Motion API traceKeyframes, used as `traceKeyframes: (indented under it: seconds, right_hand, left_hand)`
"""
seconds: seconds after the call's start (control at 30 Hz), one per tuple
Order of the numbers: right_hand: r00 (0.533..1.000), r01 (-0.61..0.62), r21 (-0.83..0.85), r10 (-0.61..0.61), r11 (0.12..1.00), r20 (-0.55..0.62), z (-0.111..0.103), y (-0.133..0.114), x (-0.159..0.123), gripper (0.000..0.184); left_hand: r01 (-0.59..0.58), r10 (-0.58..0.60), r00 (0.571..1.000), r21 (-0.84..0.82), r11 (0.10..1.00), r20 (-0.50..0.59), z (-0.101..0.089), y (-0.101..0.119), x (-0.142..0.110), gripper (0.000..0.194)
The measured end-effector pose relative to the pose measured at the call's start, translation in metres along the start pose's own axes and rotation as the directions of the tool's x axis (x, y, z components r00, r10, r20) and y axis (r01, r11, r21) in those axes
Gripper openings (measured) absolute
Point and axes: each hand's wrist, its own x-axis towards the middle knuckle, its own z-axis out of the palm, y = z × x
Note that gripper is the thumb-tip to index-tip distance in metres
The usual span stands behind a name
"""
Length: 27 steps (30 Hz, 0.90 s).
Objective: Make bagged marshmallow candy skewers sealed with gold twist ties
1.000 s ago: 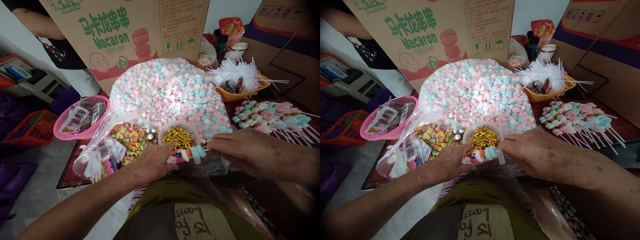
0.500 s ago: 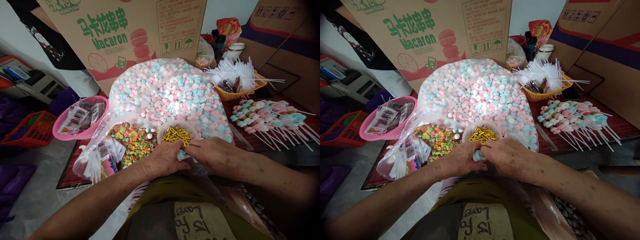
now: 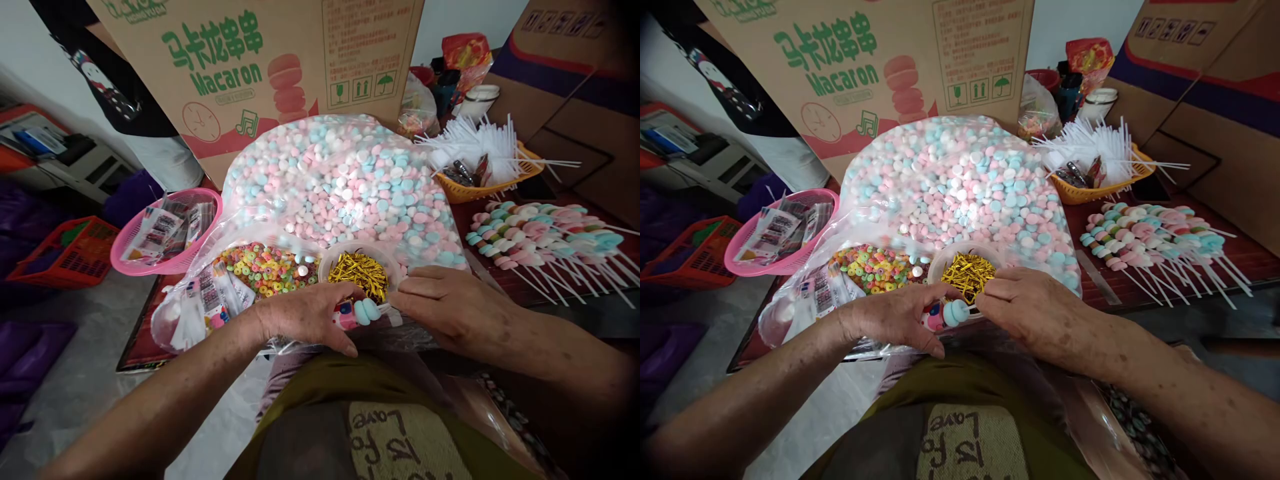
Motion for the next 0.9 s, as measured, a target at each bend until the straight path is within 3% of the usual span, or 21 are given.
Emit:
traceKeyframes:
  seconds: [0.1, 0.23, 0.3, 0.33, 0.43, 0.5, 0.53, 0.63, 0.7, 0.8, 0.9]
  right_hand:
    - [0.995, 0.063, -0.069, -0.068, 0.996, -0.072, -0.001, -0.003, 0.004, 0.028]
    - [0.978, 0.172, -0.129, -0.185, 0.977, -0.097, 0.001, -0.011, 0.009, 0.019]
    - [0.964, 0.227, -0.126, -0.241, 0.966, -0.113, 0.006, -0.013, 0.01, 0.016]
    - [0.962, 0.24, -0.118, -0.252, 0.964, -0.102, 0.008, -0.014, 0.011, 0.016]
    - [0.985, 0.169, -0.105, -0.173, 0.98, -0.03, 0.013, -0.01, 0.009, 0.019]
    - [0.998, 0.05, -0.105, -0.047, 0.993, 0.031, 0.011, -0.005, 0.007, 0.024]
    - [0.999, -0.008, -0.092, 0.013, 0.996, 0.052, 0.009, -0.003, 0.006, 0.025]
    - [0.984, -0.118, -0.022, 0.12, 0.993, 0.13, 0.001, 0.002, 0.005, 0.025]
    - [0.983, -0.13, -0.014, 0.131, 0.991, 0.127, -0.001, 0.003, 0.006, 0.026]
    - [0.997, -0.059, -0.097, 0.064, 0.994, 0.044, -0.003, 0.004, 0.005, 0.027]
    - [0.998, 0.04, -0.165, -0.046, 0.985, -0.036, -0.009, 0.002, 0.001, 0.026]
  left_hand:
    - [-0.033, 0.052, 0.993, -0.174, 0.984, 0.102, 0.002, 0.001, 0.004, 0.081]
    - [0.138, 0.042, 0.934, -0.467, 0.874, 0.355, 0.008, 0.001, 0.011, 0.074]
    - [0.174, 0.065, 0.895, -0.48, 0.86, 0.441, 0.009, 0.003, 0.014, 0.061]
    - [0.151, 0.064, 0.896, -0.436, 0.887, 0.439, 0.008, 0.004, 0.015, 0.059]
    - [0.04, -0.007, 0.971, -0.137, 0.99, 0.238, 0.002, 0.008, 0.01, 0.08]
    - [0.063, -0.066, 0.997, 0.071, 0.995, 0.03, 0.001, 0.008, 0.002, 0.1]
    - [0.108, -0.1, 0.993, 0.153, 0.982, -0.059, 0.003, 0.007, -0.003, 0.101]
    - [0.221, -0.137, 0.951, 0.298, 0.929, -0.278, 0.012, 0.001, -0.017, 0.063]
    - [0.159, -0.07, 0.951, 0.282, 0.946, -0.3, 0.016, -0.004, -0.023, 0.043]
    - [-0.008, 0.006, 0.996, -0.015, 1.0, -0.094, 0.013, -0.011, -0.027, 0.03]
    - [0.037, 0.022, 0.988, -0.377, 0.925, 0.15, 0.003, -0.017, -0.028, 0.022]
